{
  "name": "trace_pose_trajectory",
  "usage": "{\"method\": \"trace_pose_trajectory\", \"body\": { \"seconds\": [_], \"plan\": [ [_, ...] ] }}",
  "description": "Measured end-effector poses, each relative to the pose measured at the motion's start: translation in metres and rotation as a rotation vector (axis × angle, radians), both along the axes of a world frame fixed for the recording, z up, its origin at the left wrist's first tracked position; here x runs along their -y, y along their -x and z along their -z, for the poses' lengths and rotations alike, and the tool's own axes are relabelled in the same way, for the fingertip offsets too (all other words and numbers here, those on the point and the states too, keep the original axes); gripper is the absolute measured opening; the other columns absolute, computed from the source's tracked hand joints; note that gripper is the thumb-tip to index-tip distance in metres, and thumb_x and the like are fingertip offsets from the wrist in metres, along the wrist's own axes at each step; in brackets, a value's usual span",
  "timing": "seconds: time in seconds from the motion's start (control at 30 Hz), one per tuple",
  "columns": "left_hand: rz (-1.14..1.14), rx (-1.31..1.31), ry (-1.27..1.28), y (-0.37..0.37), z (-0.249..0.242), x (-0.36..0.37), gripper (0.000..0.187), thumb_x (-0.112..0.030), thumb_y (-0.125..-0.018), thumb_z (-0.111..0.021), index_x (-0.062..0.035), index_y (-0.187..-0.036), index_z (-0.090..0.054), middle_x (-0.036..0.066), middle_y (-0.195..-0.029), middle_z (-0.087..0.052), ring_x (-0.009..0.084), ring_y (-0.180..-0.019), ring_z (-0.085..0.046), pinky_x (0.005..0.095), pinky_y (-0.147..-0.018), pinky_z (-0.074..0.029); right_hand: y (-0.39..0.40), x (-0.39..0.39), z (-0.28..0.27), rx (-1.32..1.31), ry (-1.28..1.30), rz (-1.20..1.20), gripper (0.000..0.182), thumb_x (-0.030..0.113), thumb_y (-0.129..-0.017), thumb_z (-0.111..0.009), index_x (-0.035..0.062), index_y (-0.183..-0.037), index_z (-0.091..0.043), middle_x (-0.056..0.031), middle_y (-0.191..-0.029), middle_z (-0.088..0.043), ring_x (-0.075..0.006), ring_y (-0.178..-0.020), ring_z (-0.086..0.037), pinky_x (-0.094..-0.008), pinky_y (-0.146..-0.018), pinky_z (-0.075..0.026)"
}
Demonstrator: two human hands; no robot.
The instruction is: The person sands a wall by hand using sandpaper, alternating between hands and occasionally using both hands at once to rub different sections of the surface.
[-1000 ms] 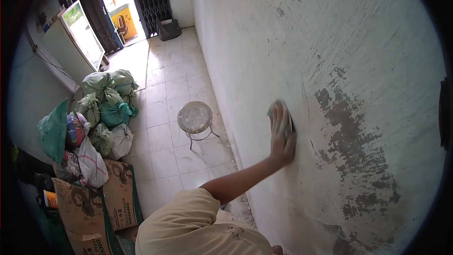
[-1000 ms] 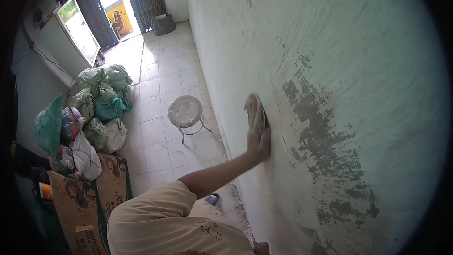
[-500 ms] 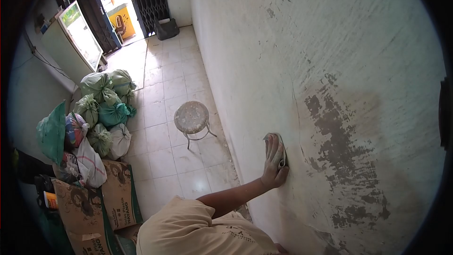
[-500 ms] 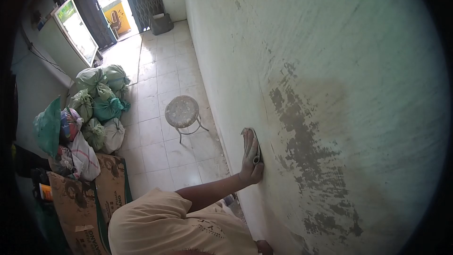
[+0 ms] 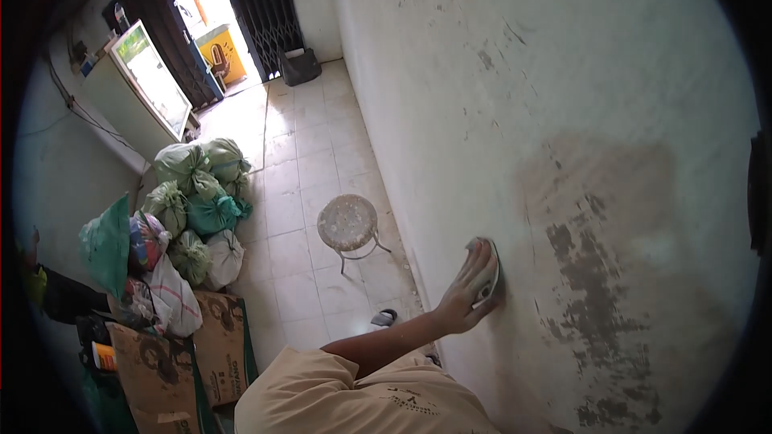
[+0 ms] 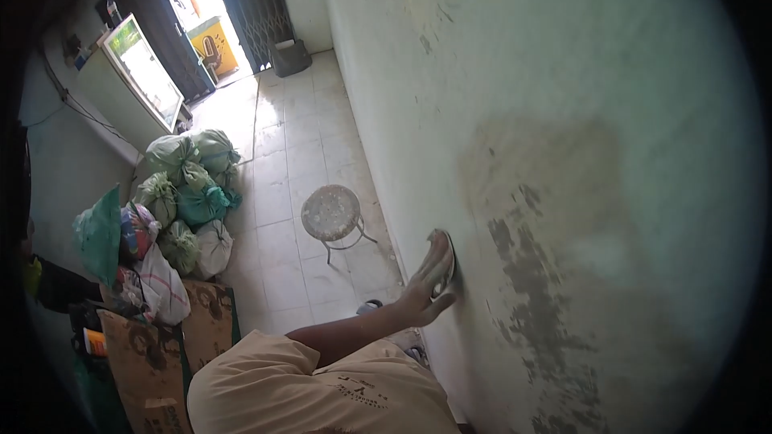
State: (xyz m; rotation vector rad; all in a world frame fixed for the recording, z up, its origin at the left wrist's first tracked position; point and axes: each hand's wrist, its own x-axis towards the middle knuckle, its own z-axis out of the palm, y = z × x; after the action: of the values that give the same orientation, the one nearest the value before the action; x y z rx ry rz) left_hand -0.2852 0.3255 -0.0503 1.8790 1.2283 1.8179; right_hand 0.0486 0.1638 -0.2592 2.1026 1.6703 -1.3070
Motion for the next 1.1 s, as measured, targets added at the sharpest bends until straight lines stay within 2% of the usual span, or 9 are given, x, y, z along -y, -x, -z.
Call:
{"method": "trace_pose_trajectory", "body": {
  "seconds": [0.07, 0.23, 0.37, 0.4, 0.47, 0.67, 0.87, 1.0, 1.1],
  "plan": [
    [0.180, 0.008, 0.094, 0.017, -0.001, 0.003, 0.072, -0.019, -0.091, -0.062, -0.0007, -0.149, -0.025, 0.027, -0.156, -0.013, 0.0436, -0.145, -0.006, 0.0511, -0.116, -0.012, 0.019, -0.012, -0.003, 0.009, 0.006, 0.009, 0.048, 0.050, -0.078, -0.070, 0.0012, -0.077, -0.071, -0.0159, -0.074, -0.069, -0.0295, -0.065, -0.067, -0.0408, -0.064, -0.053],
    [0.364, 0.000, 0.102, 0.057, -0.020, 0.001, 0.051, -0.002, -0.084, -0.066, -0.0104, -0.133, -0.056, 0.020, -0.153, -0.029, 0.0408, -0.144, -0.018, 0.0466, -0.115, -0.026, 0.061, -0.028, -0.005, 0.010, 0.034, 0.022, 0.049, 0.050, -0.077, -0.071, 0.0012, -0.077, -0.071, -0.0157, -0.074, -0.069, -0.0292, -0.065, -0.067, -0.0406, -0.064, -0.053],
    [0.205, -0.030, 0.038, 0.108, -0.034, -0.033, 0.046, 0.000, -0.084, -0.065, -0.0107, -0.128, -0.059, 0.019, -0.150, -0.037, 0.0426, -0.140, -0.028, 0.0470, -0.114, -0.028, 0.086, -0.039, -0.007, 0.006, 0.041, 0.029, 0.049, 0.050, -0.077, -0.071, 0.0012, -0.077, -0.071, -0.0156, -0.074, -0.070, -0.0289, -0.065, -0.067, -0.0405, -0.063, -0.053],
    [0.088, -0.058, -0.033, 0.122, -0.043, -0.051, 0.048, 0.002, -0.080, -0.070, -0.0024, -0.127, -0.058, 0.026, -0.146, -0.039, 0.0461, -0.137, -0.031, 0.0468, -0.112, -0.031, 0.091, -0.041, -0.005, 0.007, 0.039, 0.029, 0.049, 0.050, -0.077, -0.071, 0.0012, -0.077, -0.071, -0.0155, -0.074, -0.070, -0.0289, -0.065, -0.067, -0.0405, -0.063, -0.053],
    [-0.027, -0.069, 0.009, 0.138, -0.067, -0.082, 0.058, -0.004, -0.081, -0.071, 0.0006, -0.135, -0.049, 0.028, -0.149, -0.032, 0.0457, -0.140, -0.025, 0.0491, -0.113, -0.026, 0.101, -0.045, -0.005, 0.005, 0.044, 0.034, 0.049, 0.050, -0.077, -0.071, 0.0012, -0.077, -0.071, -0.0155, -0.074, -0.070, -0.0287, -0.065, -0.067, -0.0404, -0.063, -0.053],
    [0.033, -0.137, -0.120, 0.149, -0.081, -0.130, 0.076, -0.021, -0.087, -0.067, 0.0032, -0.147, -0.027, 0.029, -0.155, -0.016, 0.0447, -0.145, -0.009, 0.0569, -0.115, -0.010, 0.130, -0.070, -0.015, 0.008, 0.044, 0.051, 0.049, 0.050, -0.077, -0.071, 0.0012, -0.076, -0.071, -0.0153, -0.074, -0.070, -0.0283, -0.065, -0.067, -0.0402, -0.063, -0.053],
    [0.023, -0.085, -0.196, 0.182, -0.124, -0.164, 0.074, -0.035, -0.094, -0.057, 0.0078, -0.146, -0.027, 0.029, -0.156, -0.009, 0.0444, -0.145, -0.001, 0.0576, -0.115, -0.005, 0.145, -0.073, -0.021, -0.007, 0.043, 0.094, 0.049, 0.050, -0.077, -0.072, 0.0012, -0.076, -0.071, -0.0151, -0.074, -0.070, -0.0279, -0.065, -0.067, -0.0401, -0.063, -0.053],
    [0.012, -0.015, -0.181, 0.209, -0.173, -0.187, 0.071, -0.032, -0.095, -0.054, 0.0047, -0.148, -0.024, 0.024, -0.157, -0.011, 0.0415, -0.146, -0.003, 0.0550, -0.116, -0.005, 0.148, -0.069, -0.024, -0.011, 0.045, 0.116, 0.049, 0.050, -0.076, -0.072, 0.0012, -0.076, -0.071, -0.0149, -0.074, -0.070, -0.0277, -0.065, -0.067, -0.0399, -0.063, -0.053],
    [-0.023, -0.018, -0.156, 0.205, -0.173, -0.186, 0.069, -0.023, -0.094, -0.056, 0.0044, -0.148, -0.023, 0.023, -0.157, -0.013, 0.0386, -0.146, -0.004, 0.0506, -0.117, -0.007, 0.147, -0.064, -0.025, -0.011, 0.049, 0.134, 0.049, 0.050, -0.076, -0.072, 0.0012, -0.076, -0.071, -0.0148, -0.074, -0.070, -0.0275, -0.065, -0.067, -0.0399, -0.063, -0.053]
  ]
}}
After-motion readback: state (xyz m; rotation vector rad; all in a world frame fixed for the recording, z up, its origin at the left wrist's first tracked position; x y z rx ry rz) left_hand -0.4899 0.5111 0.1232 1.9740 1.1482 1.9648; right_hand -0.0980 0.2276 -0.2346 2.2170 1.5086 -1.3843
